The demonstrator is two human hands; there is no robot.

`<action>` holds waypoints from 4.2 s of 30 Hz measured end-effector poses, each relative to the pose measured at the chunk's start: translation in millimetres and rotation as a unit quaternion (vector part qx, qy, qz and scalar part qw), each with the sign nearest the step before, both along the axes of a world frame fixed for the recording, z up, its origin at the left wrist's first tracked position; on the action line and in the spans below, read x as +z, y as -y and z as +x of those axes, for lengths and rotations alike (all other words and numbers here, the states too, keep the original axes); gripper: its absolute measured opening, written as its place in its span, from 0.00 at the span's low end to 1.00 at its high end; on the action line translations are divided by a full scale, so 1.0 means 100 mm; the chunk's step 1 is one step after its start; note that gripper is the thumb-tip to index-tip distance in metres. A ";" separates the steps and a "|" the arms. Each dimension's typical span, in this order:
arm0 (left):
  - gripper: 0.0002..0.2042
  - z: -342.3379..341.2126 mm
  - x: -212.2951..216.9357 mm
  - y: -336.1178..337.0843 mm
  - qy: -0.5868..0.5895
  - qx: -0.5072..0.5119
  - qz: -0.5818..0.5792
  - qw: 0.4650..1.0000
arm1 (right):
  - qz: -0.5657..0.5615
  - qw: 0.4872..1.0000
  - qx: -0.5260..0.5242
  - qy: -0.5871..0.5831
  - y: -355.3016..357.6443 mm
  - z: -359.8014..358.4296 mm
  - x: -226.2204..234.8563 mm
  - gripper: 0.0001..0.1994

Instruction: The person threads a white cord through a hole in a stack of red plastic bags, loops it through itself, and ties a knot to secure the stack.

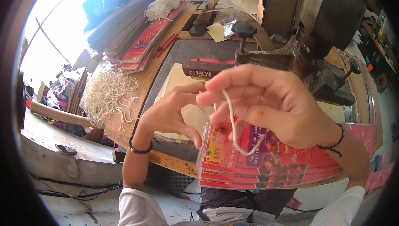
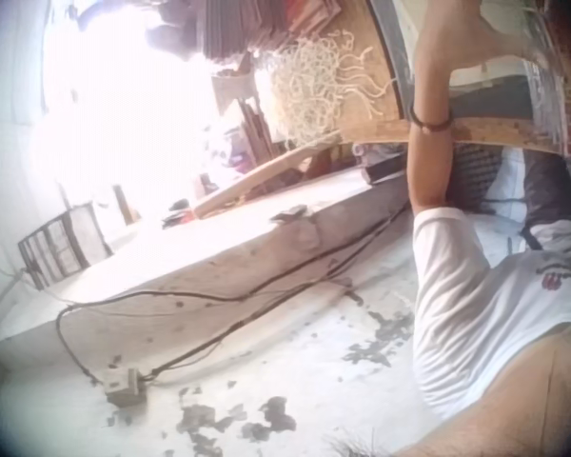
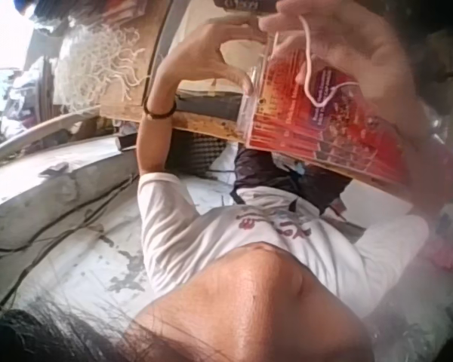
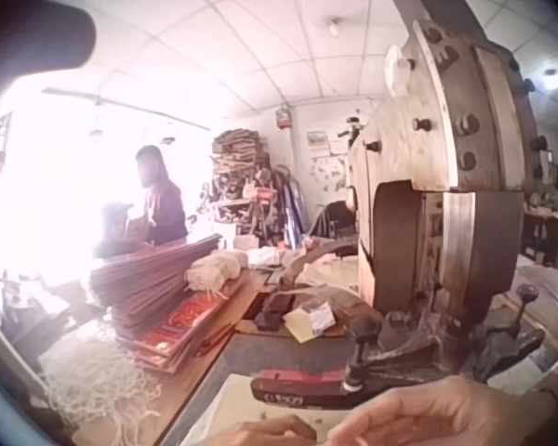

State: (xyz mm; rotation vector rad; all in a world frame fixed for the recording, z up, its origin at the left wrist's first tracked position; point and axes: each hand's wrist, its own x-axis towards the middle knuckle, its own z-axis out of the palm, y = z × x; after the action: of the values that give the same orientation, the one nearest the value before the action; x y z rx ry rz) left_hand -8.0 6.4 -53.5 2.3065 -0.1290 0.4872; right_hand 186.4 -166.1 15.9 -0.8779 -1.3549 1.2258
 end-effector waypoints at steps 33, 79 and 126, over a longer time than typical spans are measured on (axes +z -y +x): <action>0.07 -0.10 0.12 0.07 0.075 0.165 -0.215 0.960 | 0.073 0.920 0.009 0.384 0.04 -0.05 -0.01 0.13; 0.10 -0.02 0.18 0.33 0.218 0.168 0.303 0.912 | 0.357 0.740 -0.185 0.540 -0.08 -0.11 -0.38 0.11; 0.13 -0.01 0.02 0.32 0.262 0.243 0.396 0.846 | 0.277 0.832 -0.193 0.439 -0.14 -0.09 -0.39 0.07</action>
State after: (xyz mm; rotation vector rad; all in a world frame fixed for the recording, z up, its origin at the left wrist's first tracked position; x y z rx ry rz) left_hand -9.0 -26.0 -51.1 2.9383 0.0062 1.5754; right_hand 177.1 -152.3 -23.4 -1.2561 -1.9698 0.0167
